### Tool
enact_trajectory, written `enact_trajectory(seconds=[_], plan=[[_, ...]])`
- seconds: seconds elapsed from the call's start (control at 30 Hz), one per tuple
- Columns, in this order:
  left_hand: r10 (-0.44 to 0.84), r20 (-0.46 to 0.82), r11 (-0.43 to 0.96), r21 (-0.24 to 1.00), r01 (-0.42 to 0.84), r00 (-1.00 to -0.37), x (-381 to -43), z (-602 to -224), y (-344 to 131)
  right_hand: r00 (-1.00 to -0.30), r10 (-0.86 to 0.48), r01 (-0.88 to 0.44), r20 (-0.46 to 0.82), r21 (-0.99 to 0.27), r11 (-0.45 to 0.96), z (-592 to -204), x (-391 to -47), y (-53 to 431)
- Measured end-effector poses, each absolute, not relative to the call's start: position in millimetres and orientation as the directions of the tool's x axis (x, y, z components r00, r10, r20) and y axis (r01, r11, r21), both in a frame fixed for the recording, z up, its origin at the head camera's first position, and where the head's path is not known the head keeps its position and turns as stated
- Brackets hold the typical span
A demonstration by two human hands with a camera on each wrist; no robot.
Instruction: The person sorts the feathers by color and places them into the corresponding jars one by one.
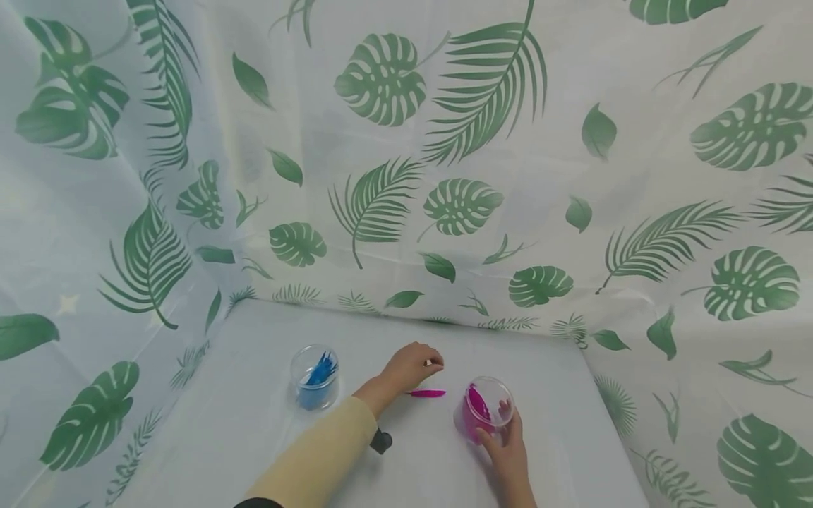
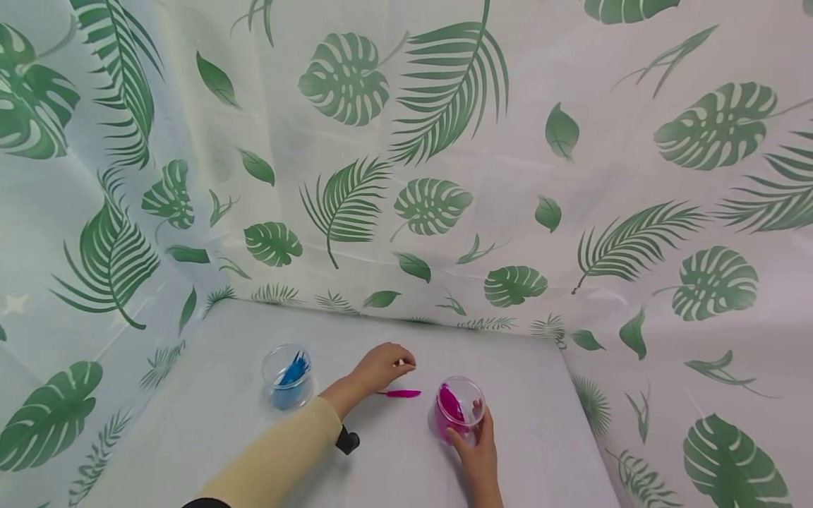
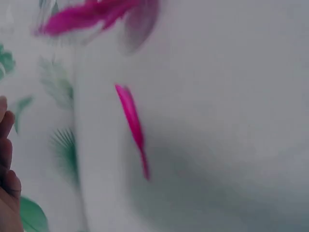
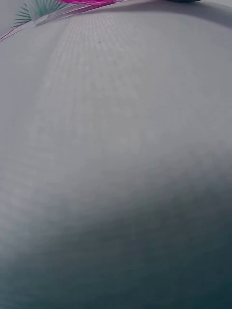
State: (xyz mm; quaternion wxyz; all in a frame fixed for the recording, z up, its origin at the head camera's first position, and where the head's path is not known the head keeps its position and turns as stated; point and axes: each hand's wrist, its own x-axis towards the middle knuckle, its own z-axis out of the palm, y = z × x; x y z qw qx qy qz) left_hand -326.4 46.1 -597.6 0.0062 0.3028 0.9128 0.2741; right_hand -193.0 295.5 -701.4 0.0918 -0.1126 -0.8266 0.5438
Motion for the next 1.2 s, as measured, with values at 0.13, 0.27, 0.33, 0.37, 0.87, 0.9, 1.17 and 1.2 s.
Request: enact_trajectory(seconds=[0.13, 0.27, 0.33, 0.37, 0.87, 0.9, 1.17, 1.2], plan=[[0.372, 0.105, 0.684, 0.641, 0.348, -0.922, -335, -621, 17, -0.959, 0.284, 0.099, 0.010, -0.925, 0.367, -698, -192, 297], [0.288, 0.055, 0.697, 0.672, 0.249, -0.956, -334, -636, 0, -0.961, 0.275, 0.093, 0.008, -0.932, 0.351, -696, -192, 299], [0.273, 0.034, 0.689, 0.691, 0.220, -0.961, -332, -643, -3, -0.961, 0.275, 0.086, 0.012, -0.936, 0.343, -697, -193, 300], [0.273, 0.021, 0.682, 0.701, 0.209, -0.962, -331, -648, -4, -0.961, 0.277, 0.085, 0.014, -0.937, 0.339, -698, -193, 300], [0.317, 0.149, 0.763, 0.547, 0.345, -0.937, -297, -700, -2, -0.961, 0.278, 0.096, 0.008, -0.928, 0.359, -702, -192, 295], [0.310, 0.152, 0.767, 0.543, 0.341, -0.939, -296, -700, -2, -0.961, 0.276, 0.095, 0.008, -0.929, 0.358, -702, -192, 295], [0.270, 0.154, 0.781, 0.542, 0.310, -0.950, -294, -703, 1, -0.958, 0.287, 0.095, 0.019, -0.921, 0.378, -701, -191, 293], [0.270, 0.162, 0.781, 0.539, 0.314, -0.949, -294, -703, 2, -0.957, 0.288, 0.096, 0.018, -0.920, 0.380, -700, -191, 293]])
